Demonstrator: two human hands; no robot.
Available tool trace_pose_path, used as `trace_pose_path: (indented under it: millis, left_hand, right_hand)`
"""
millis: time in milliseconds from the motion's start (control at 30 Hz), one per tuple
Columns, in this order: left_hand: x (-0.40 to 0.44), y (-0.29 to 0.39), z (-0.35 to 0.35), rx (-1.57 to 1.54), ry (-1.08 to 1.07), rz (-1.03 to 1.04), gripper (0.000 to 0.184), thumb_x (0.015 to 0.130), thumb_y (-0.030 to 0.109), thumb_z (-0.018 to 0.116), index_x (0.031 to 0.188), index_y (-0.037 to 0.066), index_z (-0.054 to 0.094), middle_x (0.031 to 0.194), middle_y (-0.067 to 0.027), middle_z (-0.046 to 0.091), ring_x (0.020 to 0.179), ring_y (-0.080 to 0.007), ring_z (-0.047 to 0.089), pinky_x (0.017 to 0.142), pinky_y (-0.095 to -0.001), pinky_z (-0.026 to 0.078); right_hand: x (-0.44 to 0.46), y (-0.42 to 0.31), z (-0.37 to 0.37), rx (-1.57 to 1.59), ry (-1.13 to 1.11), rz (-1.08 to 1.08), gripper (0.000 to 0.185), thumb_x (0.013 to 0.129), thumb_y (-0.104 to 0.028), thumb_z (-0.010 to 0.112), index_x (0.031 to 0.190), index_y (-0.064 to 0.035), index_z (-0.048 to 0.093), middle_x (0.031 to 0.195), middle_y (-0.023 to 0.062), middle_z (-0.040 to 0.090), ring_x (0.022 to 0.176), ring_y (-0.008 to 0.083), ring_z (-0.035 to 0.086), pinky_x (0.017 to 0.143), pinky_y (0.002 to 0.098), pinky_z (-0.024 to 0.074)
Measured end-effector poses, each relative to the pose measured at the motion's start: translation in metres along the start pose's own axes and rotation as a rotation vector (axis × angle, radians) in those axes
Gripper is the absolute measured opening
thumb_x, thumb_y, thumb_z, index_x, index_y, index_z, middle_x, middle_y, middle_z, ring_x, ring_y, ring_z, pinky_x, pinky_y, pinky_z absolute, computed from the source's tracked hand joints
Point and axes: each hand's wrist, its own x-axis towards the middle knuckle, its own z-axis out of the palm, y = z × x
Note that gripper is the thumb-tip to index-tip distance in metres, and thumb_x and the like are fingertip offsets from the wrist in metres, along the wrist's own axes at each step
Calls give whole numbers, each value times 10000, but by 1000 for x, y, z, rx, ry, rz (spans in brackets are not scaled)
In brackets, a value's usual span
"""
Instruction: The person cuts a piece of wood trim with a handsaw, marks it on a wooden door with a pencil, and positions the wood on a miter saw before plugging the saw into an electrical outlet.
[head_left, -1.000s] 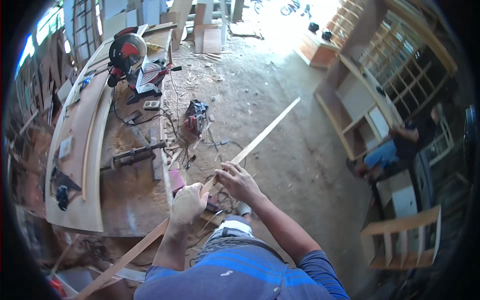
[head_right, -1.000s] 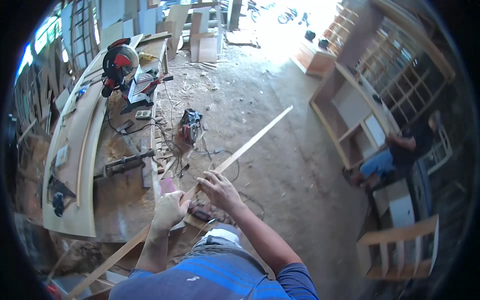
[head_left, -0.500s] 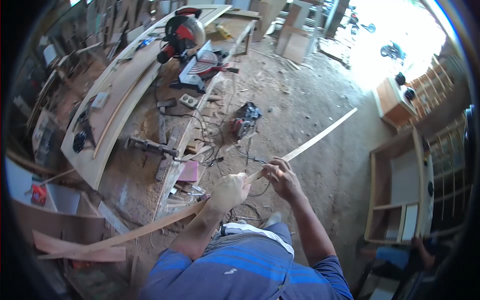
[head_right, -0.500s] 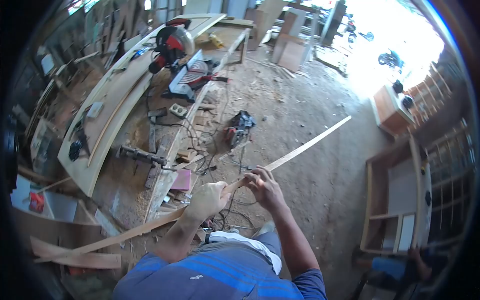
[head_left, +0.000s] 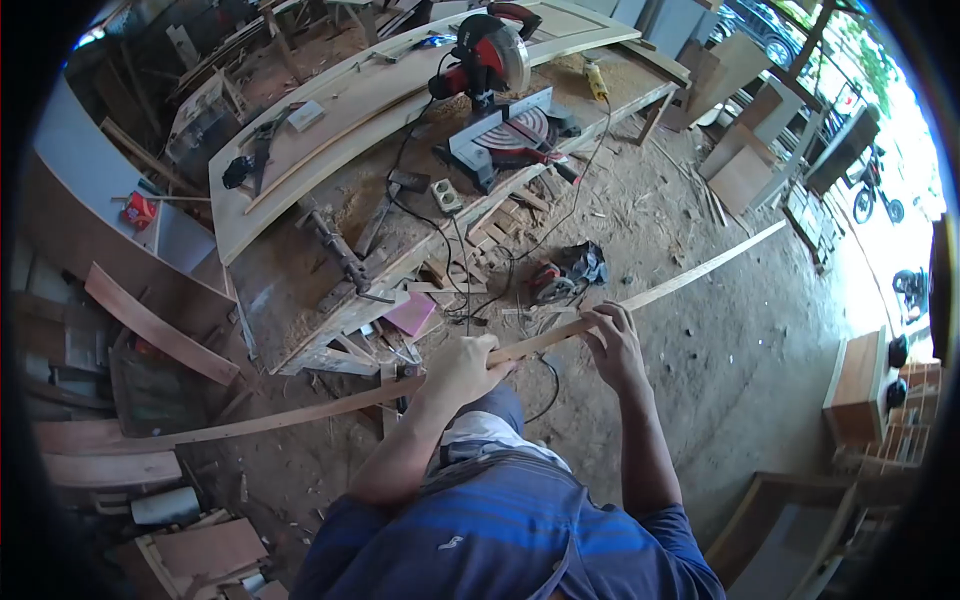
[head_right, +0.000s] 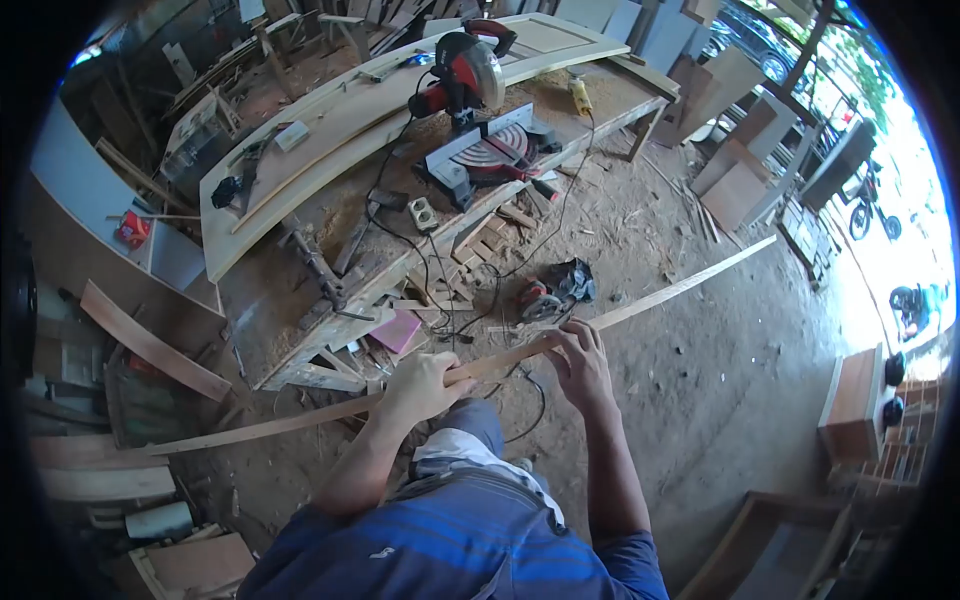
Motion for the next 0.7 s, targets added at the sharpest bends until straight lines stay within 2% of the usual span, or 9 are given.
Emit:
trace_pose_path:
  millis: [133,333,600,700]
  left_hand:
    - [42,-14,31,-50,102,-76,374,952,467,836,1000,98,800,852,-183,806,840,-425,804,755,-548,629]
    - [131,-25,45,-76,157,-156,385,961,486,826,1003,105,789,848,-170,803,821,-424,797,728,-539,627]
    - [263,-53,17,48,264,-132,423,949,531,838,979,114,771,817,-161,791,800,-418,793,686,-544,612]
    - [294,-60,7,7,291,-137,415,952,516,837,944,108,760,809,-157,783,799,-411,789,687,-531,611]
  right_hand:
    - [47,41,3,-11,-116,-24,345,965,-205,835,1295,-122,776,1365,122,680,1374,384,609,1153,523,505]
    - [136,114,29,100,-140,-87,364,929,-155,866,1281,-108,791,1323,135,702,1328,400,636,1125,523,533]
    - [280,162,49,111,-112,-110,322,941,-166,849,1257,-127,802,1332,139,698,1315,405,638,1122,516,531]
    - [318,181,59,169,-95,-152,364,911,-153,869,1266,-120,798,1343,142,698,1307,405,646,1104,515,544]
